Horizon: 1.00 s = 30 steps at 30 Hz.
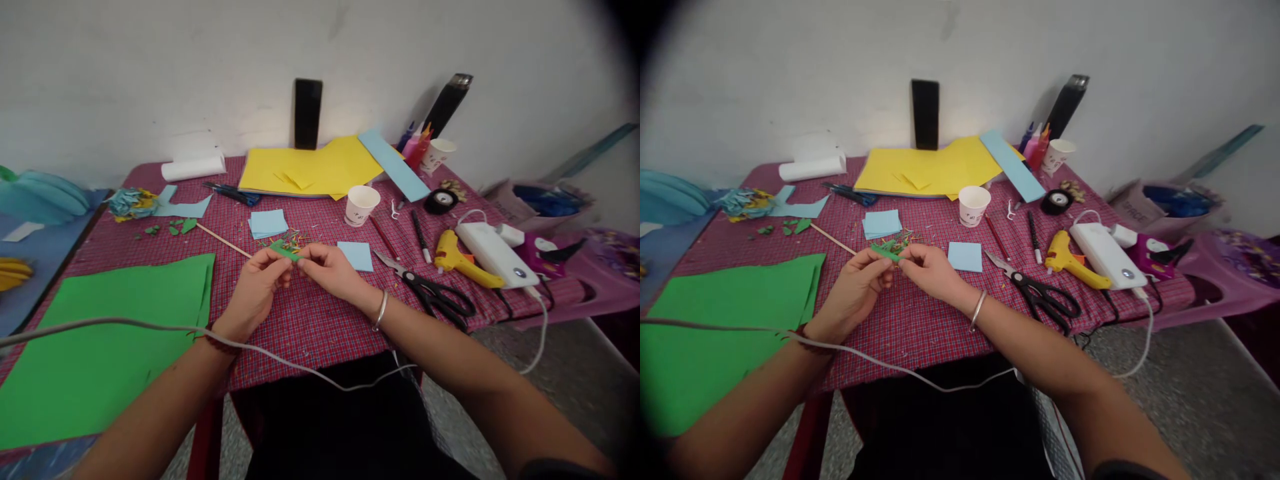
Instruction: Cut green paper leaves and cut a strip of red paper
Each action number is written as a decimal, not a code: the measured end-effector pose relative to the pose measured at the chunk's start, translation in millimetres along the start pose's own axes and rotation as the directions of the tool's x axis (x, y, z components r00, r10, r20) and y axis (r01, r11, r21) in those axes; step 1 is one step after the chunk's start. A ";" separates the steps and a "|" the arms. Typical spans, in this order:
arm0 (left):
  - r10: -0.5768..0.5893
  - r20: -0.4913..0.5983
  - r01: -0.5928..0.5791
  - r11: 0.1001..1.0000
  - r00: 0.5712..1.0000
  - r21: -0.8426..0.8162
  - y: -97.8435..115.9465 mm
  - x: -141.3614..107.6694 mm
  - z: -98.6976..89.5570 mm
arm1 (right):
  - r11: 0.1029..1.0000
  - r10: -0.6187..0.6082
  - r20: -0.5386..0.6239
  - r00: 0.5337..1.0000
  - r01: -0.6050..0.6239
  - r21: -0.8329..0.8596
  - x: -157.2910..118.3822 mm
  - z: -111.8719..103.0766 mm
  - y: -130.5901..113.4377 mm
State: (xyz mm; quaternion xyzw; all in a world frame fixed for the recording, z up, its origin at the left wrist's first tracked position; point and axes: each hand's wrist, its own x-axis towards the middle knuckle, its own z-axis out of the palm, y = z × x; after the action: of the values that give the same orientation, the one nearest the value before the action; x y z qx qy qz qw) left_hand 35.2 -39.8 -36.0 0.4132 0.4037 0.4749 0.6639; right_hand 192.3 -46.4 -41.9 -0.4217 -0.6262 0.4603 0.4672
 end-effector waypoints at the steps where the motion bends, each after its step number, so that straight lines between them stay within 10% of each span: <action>1: 0.004 -0.006 -0.004 1.000 1.000 0.003 -0.3 0.0 0.1 | 1.000 -0.007 -0.001 1.000 0.007 0.003 0.0 0.0 0.3; 30: 0.034 -0.004 -0.034 0.999 0.999 -0.022 -0.1 2.3 0.2 | 0.997 0.036 -0.044 0.998 -0.039 -0.063 -0.8 -2.0 -4.6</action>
State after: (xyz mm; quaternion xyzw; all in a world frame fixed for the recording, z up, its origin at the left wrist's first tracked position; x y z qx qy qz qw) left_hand 35.9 -37.6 -36.4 0.4119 0.3926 0.4912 0.6594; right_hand 194.0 -47.8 -37.3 -0.4580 -0.6224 0.4395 0.4579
